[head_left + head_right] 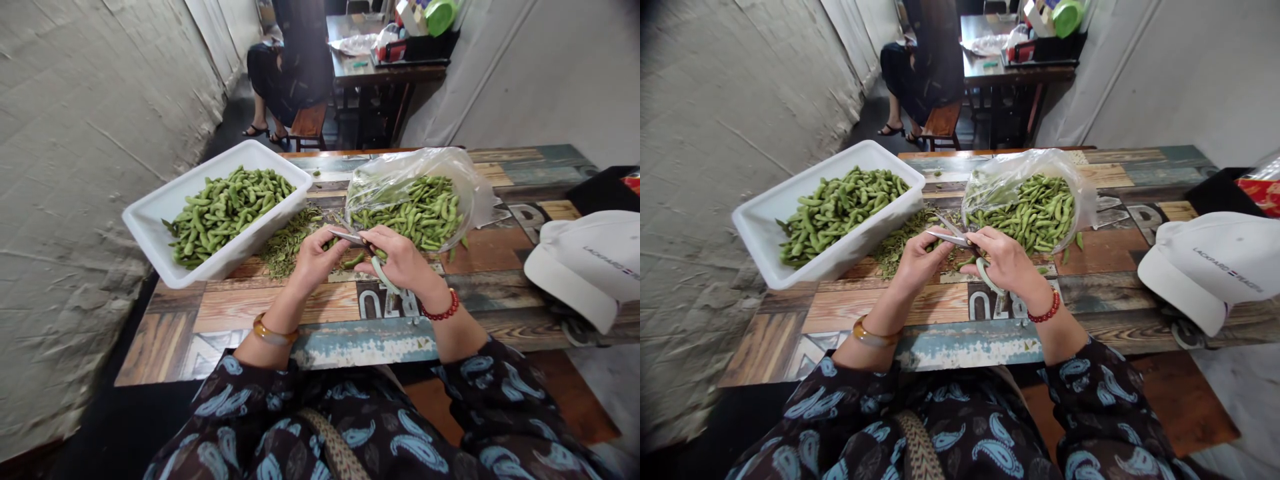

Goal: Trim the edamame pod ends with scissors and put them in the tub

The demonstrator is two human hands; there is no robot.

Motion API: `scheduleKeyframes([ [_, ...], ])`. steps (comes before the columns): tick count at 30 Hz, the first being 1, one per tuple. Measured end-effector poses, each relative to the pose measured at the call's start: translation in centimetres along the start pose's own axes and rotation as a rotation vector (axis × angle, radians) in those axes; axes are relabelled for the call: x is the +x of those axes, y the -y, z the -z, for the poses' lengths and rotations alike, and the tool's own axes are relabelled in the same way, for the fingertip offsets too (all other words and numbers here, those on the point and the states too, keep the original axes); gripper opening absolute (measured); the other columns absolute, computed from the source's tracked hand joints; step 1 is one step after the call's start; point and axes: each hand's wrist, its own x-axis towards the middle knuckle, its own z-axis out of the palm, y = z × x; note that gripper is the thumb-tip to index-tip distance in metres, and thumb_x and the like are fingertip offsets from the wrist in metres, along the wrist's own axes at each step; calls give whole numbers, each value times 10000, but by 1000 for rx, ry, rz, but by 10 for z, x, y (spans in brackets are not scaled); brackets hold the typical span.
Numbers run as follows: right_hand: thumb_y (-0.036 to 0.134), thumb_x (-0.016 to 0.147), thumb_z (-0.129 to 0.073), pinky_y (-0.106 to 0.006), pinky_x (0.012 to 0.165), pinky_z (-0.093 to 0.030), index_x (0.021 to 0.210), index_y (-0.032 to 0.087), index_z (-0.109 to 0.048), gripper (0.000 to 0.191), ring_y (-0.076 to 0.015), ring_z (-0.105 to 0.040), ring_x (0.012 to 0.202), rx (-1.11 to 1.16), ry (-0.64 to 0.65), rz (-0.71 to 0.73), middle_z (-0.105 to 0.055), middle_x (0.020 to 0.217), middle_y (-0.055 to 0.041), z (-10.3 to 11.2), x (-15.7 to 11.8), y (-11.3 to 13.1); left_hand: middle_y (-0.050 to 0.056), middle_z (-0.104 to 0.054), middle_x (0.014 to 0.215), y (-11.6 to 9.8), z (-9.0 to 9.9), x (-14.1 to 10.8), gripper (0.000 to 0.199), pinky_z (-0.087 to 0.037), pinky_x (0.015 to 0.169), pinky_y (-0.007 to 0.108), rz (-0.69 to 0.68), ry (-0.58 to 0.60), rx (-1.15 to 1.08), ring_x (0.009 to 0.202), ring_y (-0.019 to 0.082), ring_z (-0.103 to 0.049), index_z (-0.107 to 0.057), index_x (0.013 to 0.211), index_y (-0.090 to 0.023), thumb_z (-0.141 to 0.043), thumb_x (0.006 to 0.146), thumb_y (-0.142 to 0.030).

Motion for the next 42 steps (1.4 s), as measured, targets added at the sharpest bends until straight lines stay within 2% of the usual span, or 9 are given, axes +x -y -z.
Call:
scheduleKeyframes([
  [9, 473, 878, -663, -340, 732, -515, 1262, 209, -594, 471, -217, -604, 816, -16, 20, -21, -633, 980, -79, 2, -1, 2, 38, -711, 879, 0, 0, 0, 129, -453, 857, 274, 27, -29, 15, 875, 182, -615, -758, 854, -176, -701, 795, -275],
  [12, 465, 895, -644, -323, 690, -500, 1248, 200, -604, 444, -200, -585, 748, -55, 32, -48, -619, 914, -61, 2, -1, 4, 23, -683, 817, 2, 1, 0, 121, -446, 807, 250, 35, -22, 36, 823, 161, -590, -732, 800, -162, -699, 791, -278],
  [14, 453, 900, -642, -321, 673, -495, 1241, 194, -610, 430, -194, -576, 719, -66, 42, -67, -614, 882, -55, 1, -1, 4, 5, -638, 746, 4, 1, 1, 123, -435, 720, 225, 70, -34, 27, 736, 132, -553, -702, 760, -157, -713, 773, -279],
  [16, 452, 886, -663, -329, 696, -509, 1228, 200, -617, 428, -201, -592, 742, -48, 14, -86, -627, 896, -61, 0, -1, 1, -20, -584, 671, 5, 1, 0, 152, -398, 593, 204, 163, -48, -64, 610, 100, -495, -675, 780, -165, -723, 762, -308],
  [19, 478, 848, -701, -358, 751, -538, 1223, 209, -616, 469, -216, -617, 793, -8, -103, -123, -646, 945, -73, -3, 0, -7, -46, -533, 613, 5, 1, 0, 226, -304, 456, 181, 326, -51, -317, 483, 67, -417, -629, 850, -181, -735, 748, -353],
  [21, 494, 833, -713, -377, 772, -551, 1236, 200, -605, 510, -219, -622, 798, 0, -161, -129, -646, 972, -81, -5, 0, -11, -41, -557, 636, 3, 2, 1, 260, -272, 425, 167, 364, -39, -475, 468, 56, -414, -602, 864, -179, -750, 723, -339],
  [24, 488, 817, -732, -399, 804, -562, 1251, 196, -589, 542, -227, -632, 836, 2, -154, -95, -639, 1037, -99, -8, 0, -11, -22, -612, 691, 2, 4, 3, 288, -270, 402, 154, 369, -44, -615, 469, 49, -425, -576, 868, -171, -764, 684, -288],
  [31, 460, 793, -762, -426, 824, -580, 1280, 207, -561, 584, -260, -637, 940, 16, -64, -38, -621, 1090, -112, -14, -2, -5, -22, -637, 707, 1, 1, 3, 315, -269, 377, 141, 380, -72, -715, 465, 41, -434, -542, 852, -166, -775, 655, -242],
  [42, 475, 800, -750, -448, 857, -577, 1284, 214, -554, 583, -278, -631, 1011, 20, -134, -1, -626, 1128, -120, -14, -1, -1, -11, -629, 725, 2, -11, -4, 296, -261, 367, 136, 423, 59, -709, 460, 36, -449, -555, 839, -149, -773, 682, -272],
])
